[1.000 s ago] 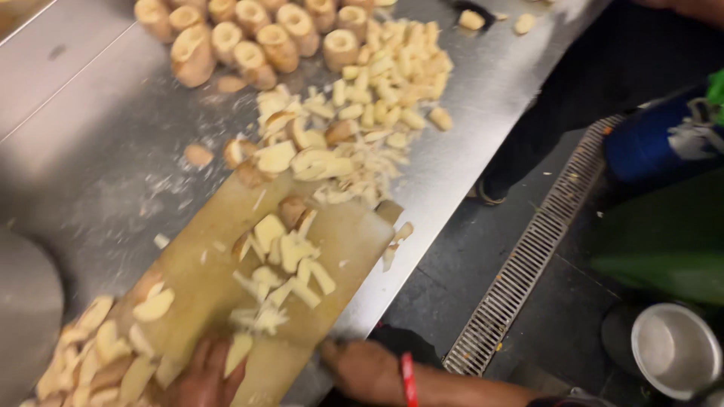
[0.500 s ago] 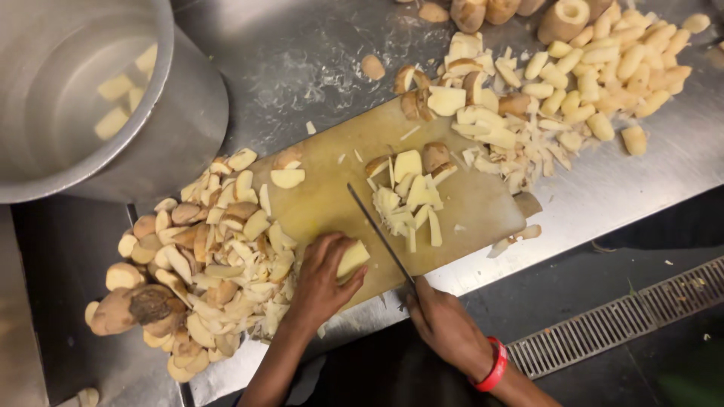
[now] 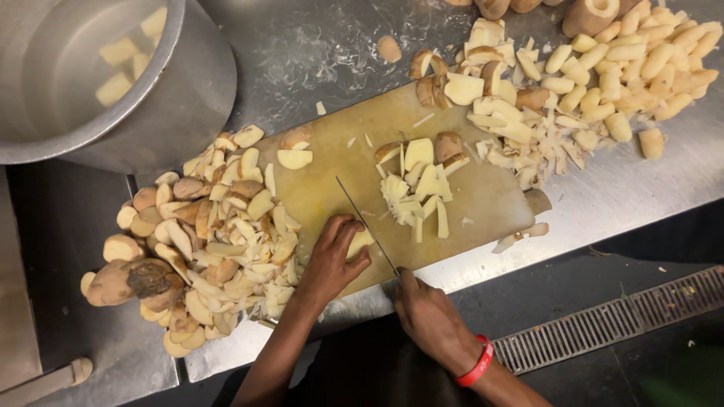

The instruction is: The person slices peeled potatoes into pieces on a cutting board with a knife, working through a pile of peeled potatoes at a stainless steel prep table and moving cut pieces aside as they go.

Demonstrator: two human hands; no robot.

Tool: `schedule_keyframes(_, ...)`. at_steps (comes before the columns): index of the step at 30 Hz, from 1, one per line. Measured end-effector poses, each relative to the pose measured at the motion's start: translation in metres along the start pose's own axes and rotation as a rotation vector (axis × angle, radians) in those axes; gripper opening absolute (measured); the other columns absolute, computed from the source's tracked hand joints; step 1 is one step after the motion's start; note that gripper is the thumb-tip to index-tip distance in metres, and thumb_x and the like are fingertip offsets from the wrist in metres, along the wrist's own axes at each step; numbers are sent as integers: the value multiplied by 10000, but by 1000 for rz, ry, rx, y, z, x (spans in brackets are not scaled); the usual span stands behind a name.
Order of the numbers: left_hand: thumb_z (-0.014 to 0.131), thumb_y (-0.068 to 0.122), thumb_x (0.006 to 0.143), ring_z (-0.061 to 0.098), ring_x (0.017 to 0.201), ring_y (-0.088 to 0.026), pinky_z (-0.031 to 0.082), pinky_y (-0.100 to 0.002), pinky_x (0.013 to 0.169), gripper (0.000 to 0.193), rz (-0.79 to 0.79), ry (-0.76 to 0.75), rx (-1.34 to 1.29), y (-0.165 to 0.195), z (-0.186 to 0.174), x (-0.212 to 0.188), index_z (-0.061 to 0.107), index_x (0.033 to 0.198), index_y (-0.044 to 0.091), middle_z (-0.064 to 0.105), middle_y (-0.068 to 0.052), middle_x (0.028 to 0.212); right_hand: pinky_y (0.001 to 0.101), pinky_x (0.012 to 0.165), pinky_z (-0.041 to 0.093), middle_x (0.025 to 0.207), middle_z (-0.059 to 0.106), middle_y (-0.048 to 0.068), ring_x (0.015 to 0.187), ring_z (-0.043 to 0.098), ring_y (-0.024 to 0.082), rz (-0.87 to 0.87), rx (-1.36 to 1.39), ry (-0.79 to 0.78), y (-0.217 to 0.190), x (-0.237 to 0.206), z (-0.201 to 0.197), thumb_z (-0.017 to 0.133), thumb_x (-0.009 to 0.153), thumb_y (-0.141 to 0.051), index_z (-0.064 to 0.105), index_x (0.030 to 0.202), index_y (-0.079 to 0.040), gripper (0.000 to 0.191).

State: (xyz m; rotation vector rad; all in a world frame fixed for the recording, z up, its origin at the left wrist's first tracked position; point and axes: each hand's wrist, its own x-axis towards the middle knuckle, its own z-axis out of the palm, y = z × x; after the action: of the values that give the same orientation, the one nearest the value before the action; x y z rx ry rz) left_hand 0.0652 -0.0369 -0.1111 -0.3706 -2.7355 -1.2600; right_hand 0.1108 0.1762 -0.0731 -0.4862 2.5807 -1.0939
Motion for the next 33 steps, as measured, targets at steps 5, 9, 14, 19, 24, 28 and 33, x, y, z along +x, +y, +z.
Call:
schedule_keyframes(5,762,123,815,615,1119,-373,524,-454,944,403,24,10,-11,-3,-1,-2,603,1173,29,571,-163,1223,556,627,506,828,659,306,751,639,514,10,-24,-24,-4,-1,3,589,906,-29,493,1112,66,246)
schedule_keyframes(9,764,129,814,609,1125,-366,521,-448,952,406,13,3,-18,-4,-4,-3,609,1177,32,575,-158,1212,559,626,503,815,650,310,759,636,518,1,-23,-17,-6,0,5,591,881,-10,493,1097,70,250)
schedule_keyframes(14,758,126,830,600,1144,-359,518,-444,972,397,14,2,-31,-5,-7,-2,608,1184,29,575,-153,1222,563,624,501,809,648,311,746,638,516,5,-29,-32,-6,3,10,601,876,-11,489,1045,67,217)
schedule_keyframes(19,761,126,824,579,1159,-367,503,-453,986,397,33,-1,-32,-9,-8,-1,612,1177,20,565,-169,1220,550,600,514,780,653,296,722,647,506,26,-51,-53,-2,7,17,607,872,-19,480,1005,66,202)
schedule_keyframes(24,756,128,840,575,1163,-363,504,-453,993,395,46,-18,-43,-16,-9,1,611,1190,16,566,-163,1217,546,582,516,760,655,290,703,651,500,31,-68,-48,5,10,26,611,883,-32,485,980,55,181)
schedule_keyframes(28,759,136,846,567,1165,-365,498,-456,1003,402,48,-32,-28,-20,-11,4,611,1200,17,570,-158,1218,547,574,515,757,657,284,693,651,496,58,-110,-63,11,13,33,617,902,-56,487,951,37,167)
schedule_keyframes(33,753,128,847,558,1164,-370,484,-462,1017,425,38,-46,-45,-24,-11,7,608,1233,22,573,-156,1226,546,558,511,736,648,276,673,639,499,39,-143,-59,21,15,39,631,877,-64,506,977,39,191)
